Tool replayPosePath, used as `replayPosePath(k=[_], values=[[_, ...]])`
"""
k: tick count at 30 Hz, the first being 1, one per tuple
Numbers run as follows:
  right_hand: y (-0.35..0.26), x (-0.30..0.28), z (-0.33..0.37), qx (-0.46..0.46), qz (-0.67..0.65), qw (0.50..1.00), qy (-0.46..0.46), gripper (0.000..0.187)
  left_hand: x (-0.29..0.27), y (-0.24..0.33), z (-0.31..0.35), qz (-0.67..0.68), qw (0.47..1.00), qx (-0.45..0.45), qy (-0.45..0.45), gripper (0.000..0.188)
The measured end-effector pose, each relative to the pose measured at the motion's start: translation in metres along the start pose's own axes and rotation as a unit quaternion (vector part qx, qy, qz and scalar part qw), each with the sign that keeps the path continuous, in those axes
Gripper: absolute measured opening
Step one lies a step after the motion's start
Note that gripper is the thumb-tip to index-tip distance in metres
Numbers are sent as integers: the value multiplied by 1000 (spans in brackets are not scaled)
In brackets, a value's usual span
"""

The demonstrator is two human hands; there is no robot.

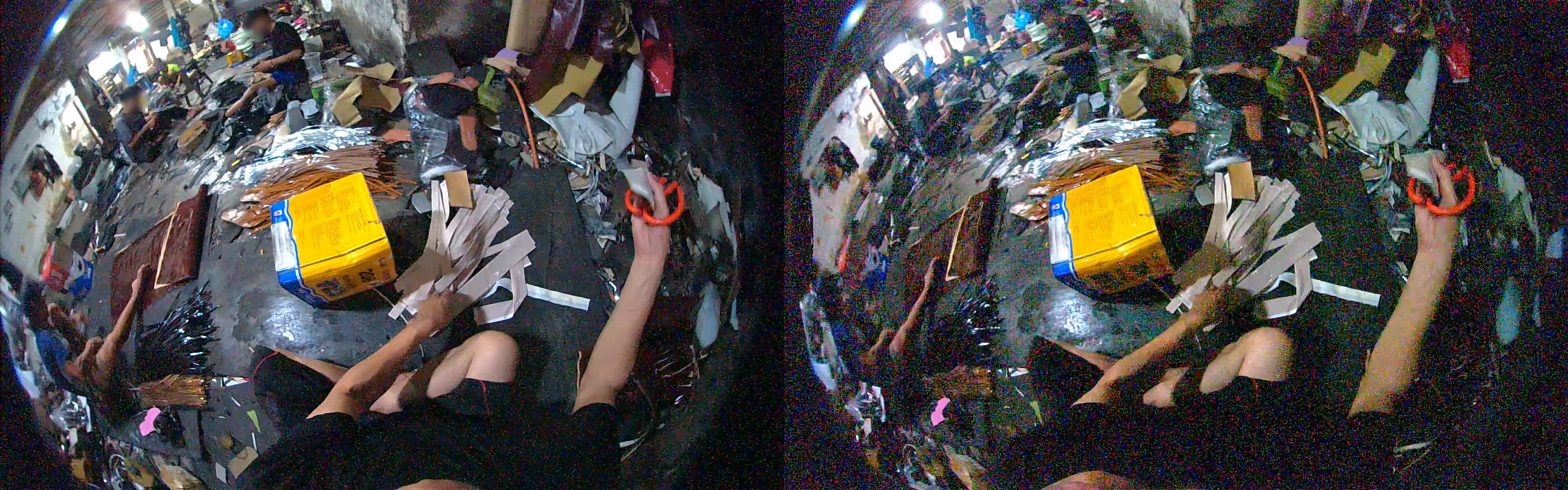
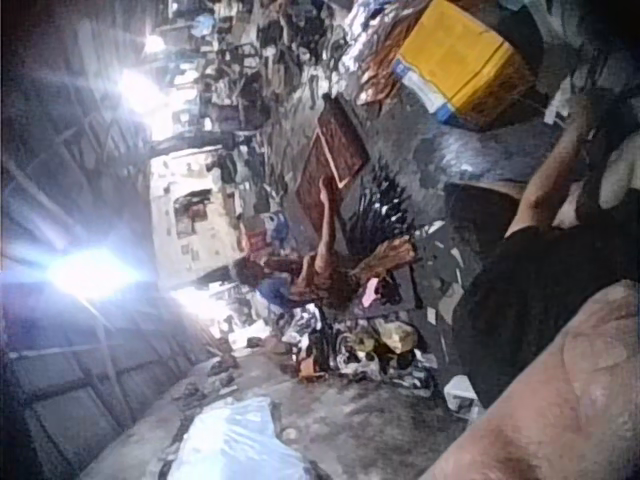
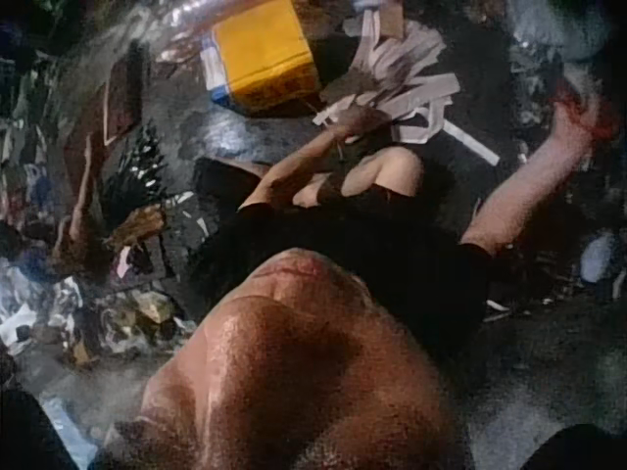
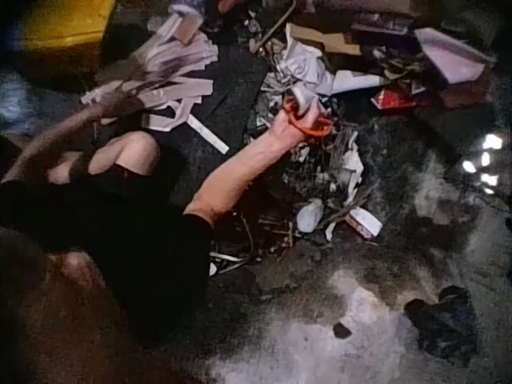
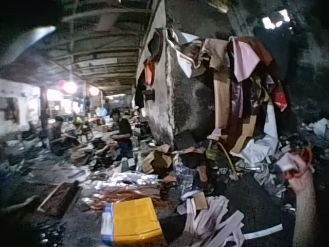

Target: The person sits on the floor and uses red-handled scissors to cut long strips of white paper into smaller pieces. The person holds the paper with the left hand and cuts with the right hand, repeatedly trimming the strips and dropping the cut pieces onto a growing pile on the floor.

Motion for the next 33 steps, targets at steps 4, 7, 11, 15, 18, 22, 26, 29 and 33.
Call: replayPosePath(k=[4, 7, 11, 15, 18, 22, 26, 29, 33], values=[[-92, 41, 46, 218, -311, 925, -2, 32, -67, 122, 26, 182, 944, 241, 129, 74], [-162, 74, 84, 297, -336, 894, 19, 36, -123, 202, 69, 280, 882, 351, 145, 87], [-227, 125, 111, 241, -414, 876, -52, 28, -138, 199, 103, 294, 861, 377, 175, 77], [-246, 173, 122, 333, -544, 768, -63, 20, -117, 135, 124, 331, 905, 234, 133, 28], [-265, 217, 118, 284, -562, 758, -170, 17, -123, 80, 168, 459, 850, 156, 205, 25], [-302, 287, 72, 208, -657, 688, -228, 18, -138, 32, 219, 491, 825, 103, 261, 23], [-275, 361, 78, 248, -542, 768, -233, 17, -175, -5, 178, 571, 766, 93, 280, 22], [-256, 359, 147, 271, -361, 822, -349, 23, -190, -45, 150, 651, 715, 32, 253, 23], [-230, 308, 260, 409, -420, 729, -352, 26, -190, -51, 169, 557, 798, 6, 231, 33]])
Point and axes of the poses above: each hand's wrist, its own z-axis away from the middle knuckle, its own x-axis out of the palm, y = z × x, the point moved 7 cm from there along -z, towards the middle knuckle, and after that the axes turned 15 degrees about z, right-handed, at the moved point
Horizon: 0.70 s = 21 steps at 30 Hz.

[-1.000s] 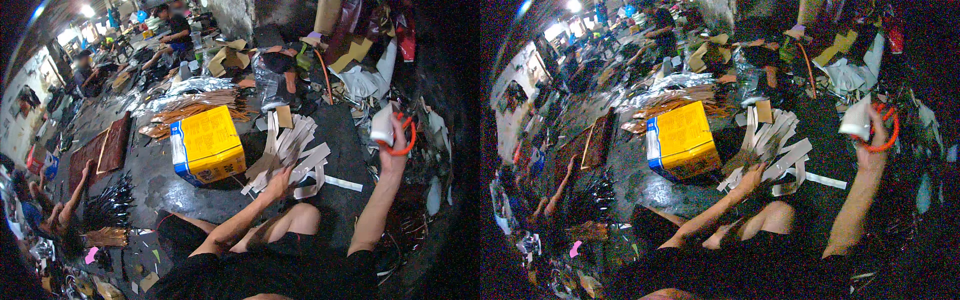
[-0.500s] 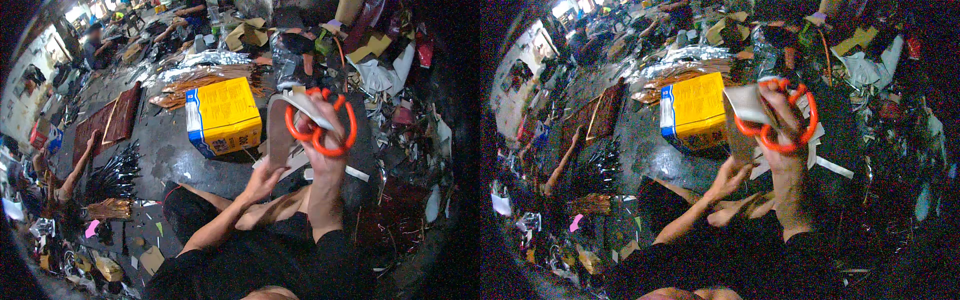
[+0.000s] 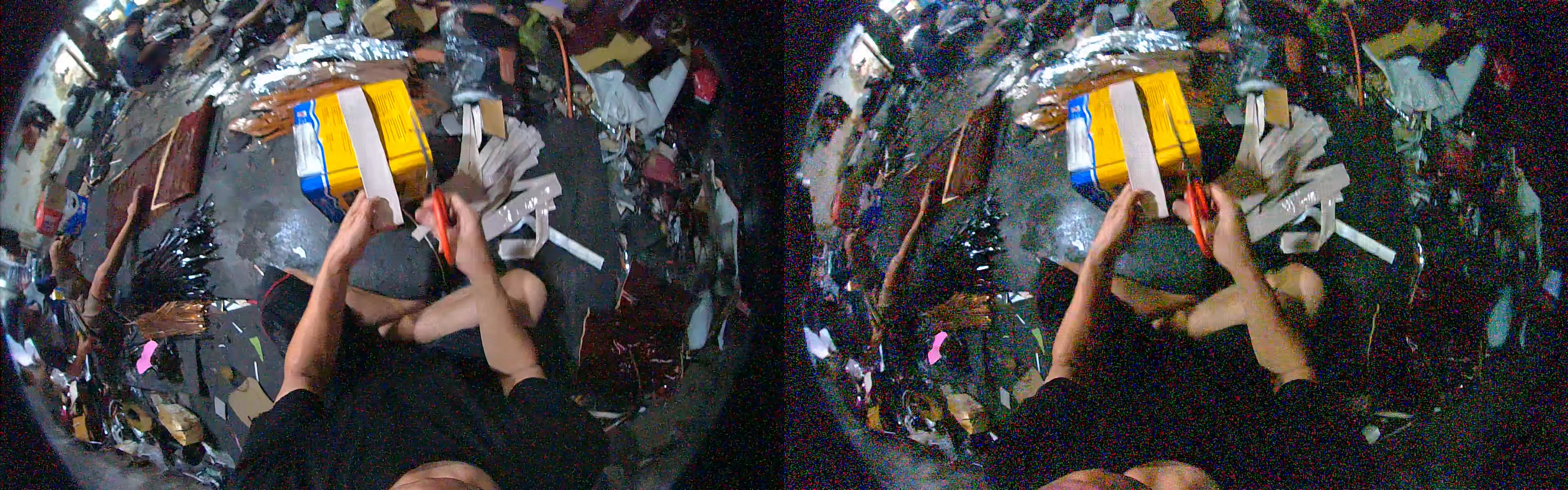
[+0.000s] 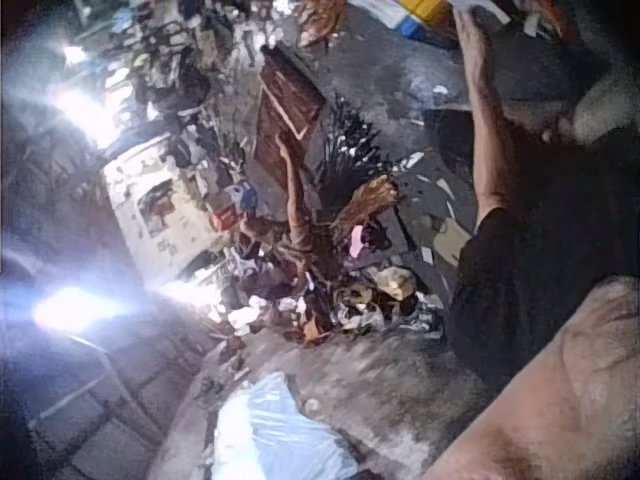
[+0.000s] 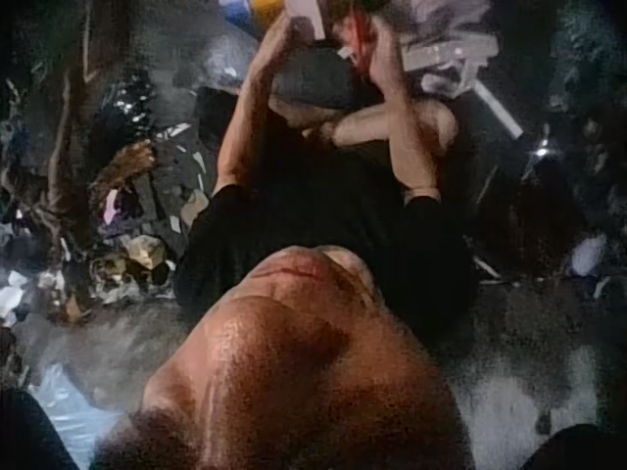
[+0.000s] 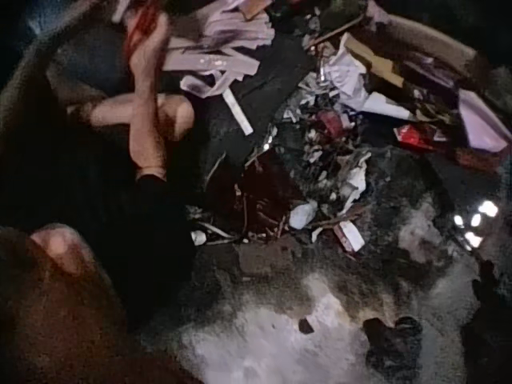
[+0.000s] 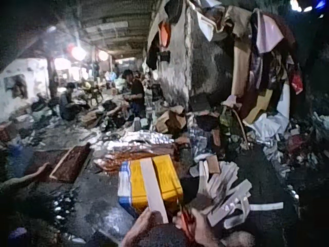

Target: The person sits on the floor and uses red-handled scissors to cut long strips of white paper into smaller pieces. The person holds the paper with the left hand and cuts with the right hand, repeatedly trimming the strips and dropping the cut pieces onto a growing pile on the floor.

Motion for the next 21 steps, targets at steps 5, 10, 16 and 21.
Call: replayPosePath(k=[5, 10, 16, 21], values=[[81, -19, 73, 103, -106, 989, -30, 37, -22, -19, 9, -69, 997, -33, -12, 24], [129, -22, 95, -41, 196, 970, -134, 47, 0, -20, 16, -35, 995, -78, -49, 26], [118, 1, 96, -94, 287, 939, -167, 49, 0, -26, 21, -82, 994, -71, -28, 23], [159, -15, 89, 130, 17, 988, -76, 32, 5, -42, 9, 223, 961, -133, 98, 24]])
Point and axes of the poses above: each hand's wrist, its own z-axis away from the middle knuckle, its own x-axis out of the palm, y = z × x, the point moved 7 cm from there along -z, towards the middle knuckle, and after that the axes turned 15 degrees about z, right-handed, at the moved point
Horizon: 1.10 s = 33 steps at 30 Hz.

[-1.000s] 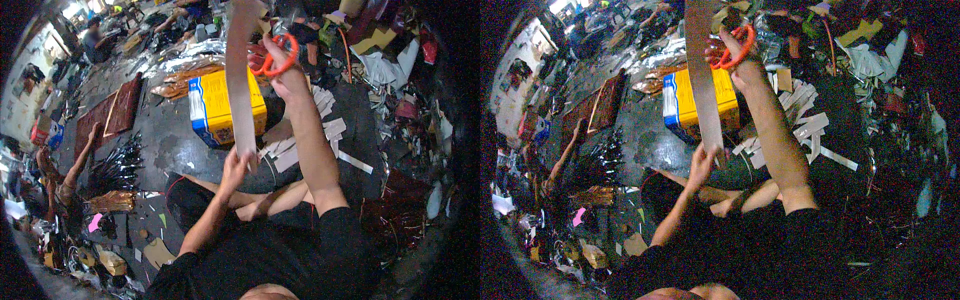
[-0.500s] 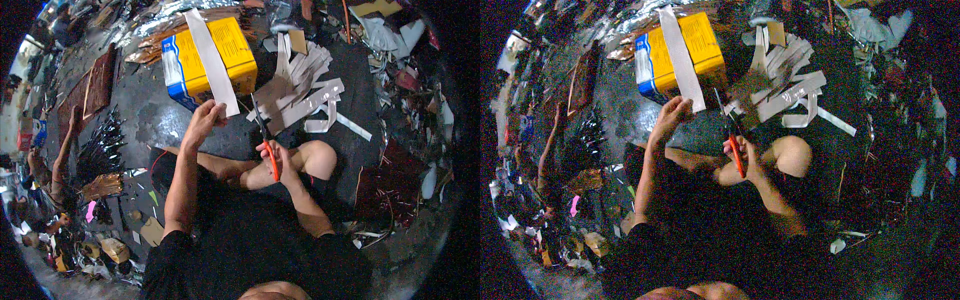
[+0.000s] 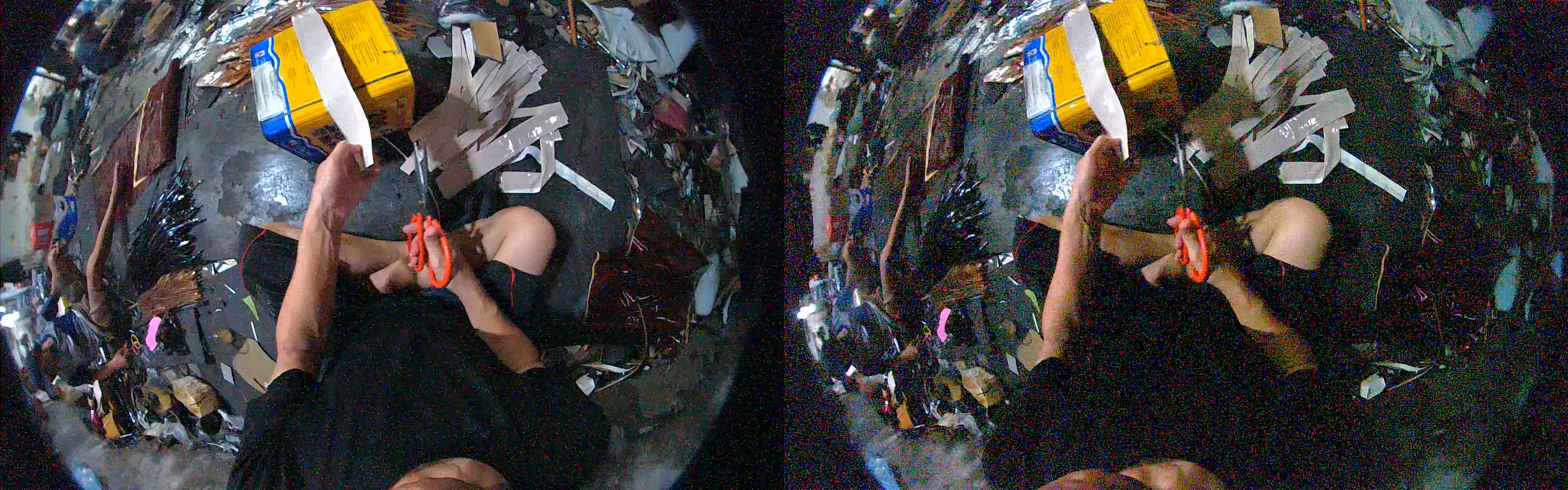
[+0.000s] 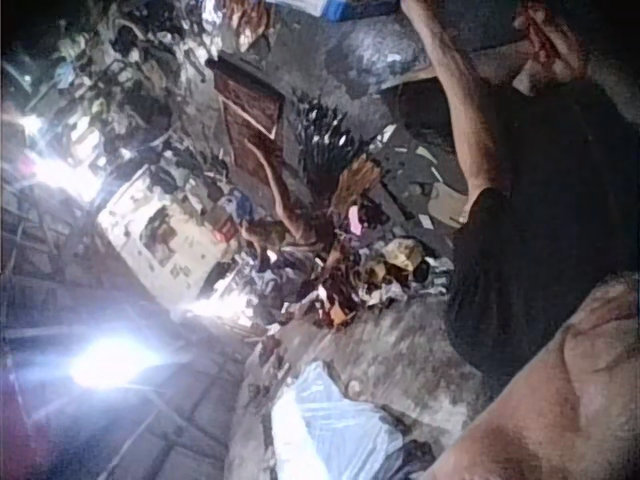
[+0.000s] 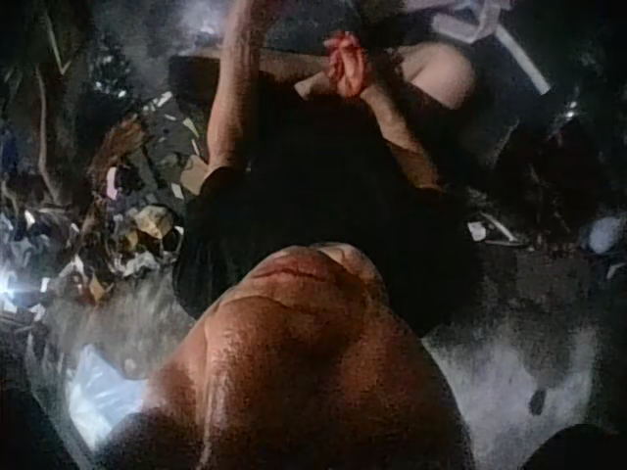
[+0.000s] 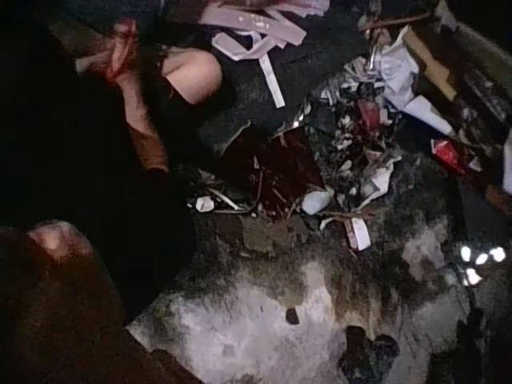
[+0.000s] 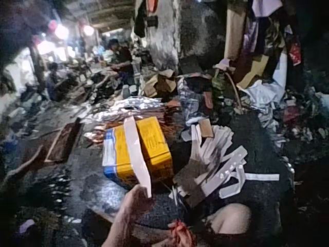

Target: The person sits on the floor and uses red-handled scissors to cut long strips of white paper into smaller pieces. The person holds the paper with the left hand and cuts with the right hand, repeatedly trimming the strips and dropping the cut pieces onto a growing pile on the floor.

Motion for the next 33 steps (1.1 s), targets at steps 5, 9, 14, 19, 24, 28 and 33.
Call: replayPosePath(k=[5, 9, 14, 19, 24, 28, 33], values=[[-23, -18, 10, -120, 212, 969, 36, 66, 46, 1, 6, -195, 971, 100, -98, 25], [-18, -12, 18, -9, 105, 994, -17, 73, 24, 1, 16, -241, 959, 96, -111, 30], [-3, 2, 27, -14, 112, 983, -144, 45, -1, -8, 28, -313, 939, 17, -143, 27], [-43, 21, 41, -360, 521, 773, 35, 39, 1, -9, 41, -331, 934, 39, -128, 25], [-28, 17, 29, -226, 338, 913, -14, 42, 3, -15, 43, -312, 942, 28, -123, 24], [-42, 18, 27, -203, 383, 901, -4, 33, 2, -17, 44, -303, 945, 24, -119, 25], [-42, 15, 28, -198, 383, 902, 24, 23, 6, -23, 49, -298, 945, 33, -133, 27]])
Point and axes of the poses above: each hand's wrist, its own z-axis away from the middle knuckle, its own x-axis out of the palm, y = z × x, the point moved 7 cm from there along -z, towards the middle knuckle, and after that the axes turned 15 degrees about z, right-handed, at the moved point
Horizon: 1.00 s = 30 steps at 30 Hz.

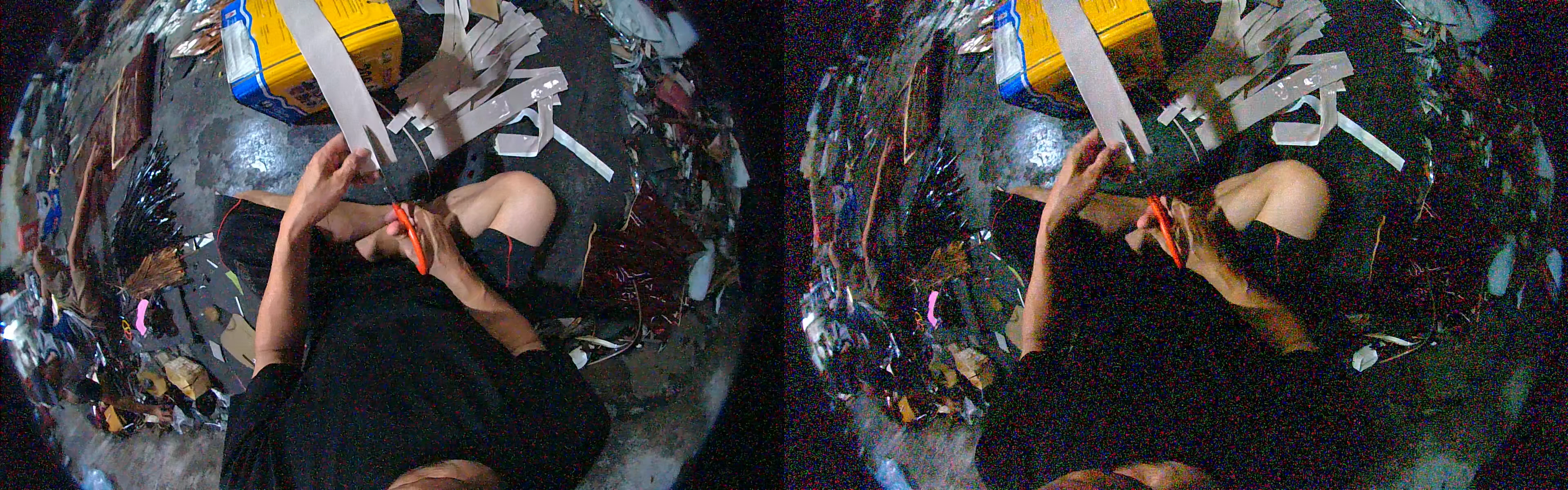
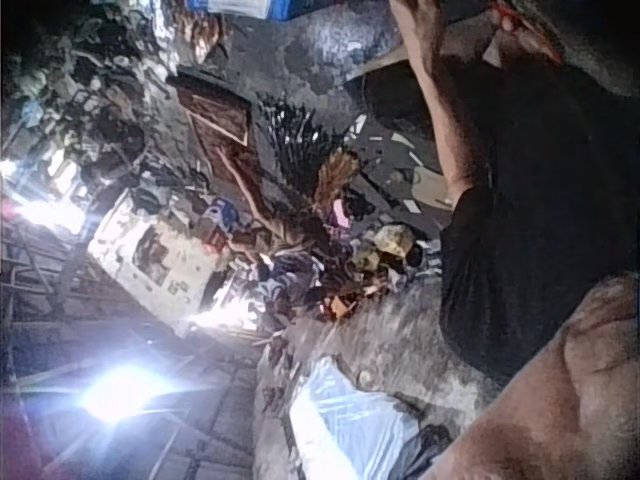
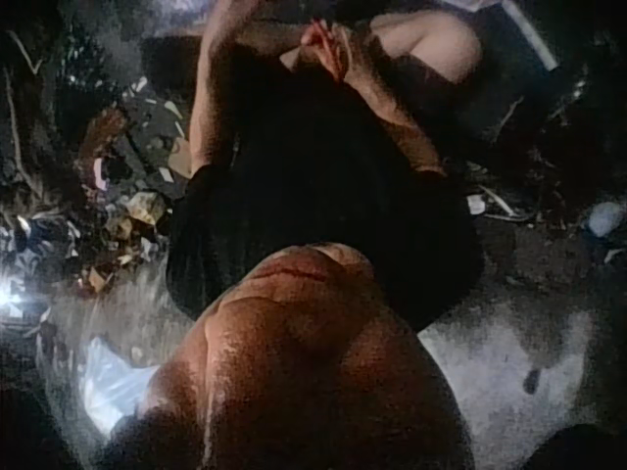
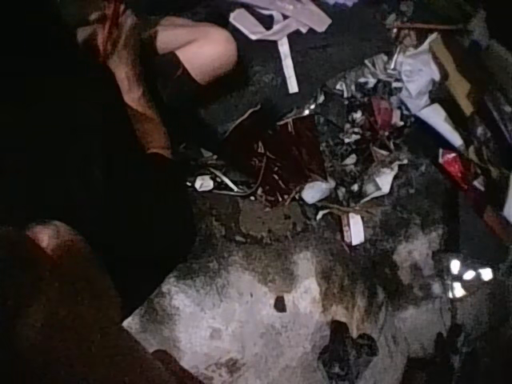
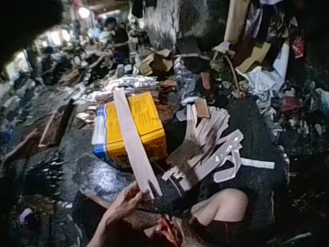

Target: The person sits on the floor and uses red-handled scissors to cut long strips of white paper into smaller pieces. The person holds the paper with the left hand and cuts with the right hand, repeatedly trimming the strips and dropping the cut pieces onto a growing pile on the floor.

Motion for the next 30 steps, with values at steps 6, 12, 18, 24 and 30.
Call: replayPosePath(k=[6, 12, 18, 24, 30], values=[[19, 13, -4, 87, -107, 989, -61, 29, -6, -6, 3, -38, 999, 0, 2, 26], [30, 14, 12, -9, 18, 998, 53, 30, -12, 10, -9, -34, 999, 8, 27, 25], [14, 11, -15, 53, -92, 993, -60, 39, -8, -9, -3, -77, 997, 15, -2, 24], [-6, -1, -6, 73, -251, 964, -54, 41, -21, 9, -5, -7, 999, 1, 41, 28], [5, 0, -17, 37, -35, 998, -43, 37, -8, -2, 4, -34, 999, 3, 22, 20]])
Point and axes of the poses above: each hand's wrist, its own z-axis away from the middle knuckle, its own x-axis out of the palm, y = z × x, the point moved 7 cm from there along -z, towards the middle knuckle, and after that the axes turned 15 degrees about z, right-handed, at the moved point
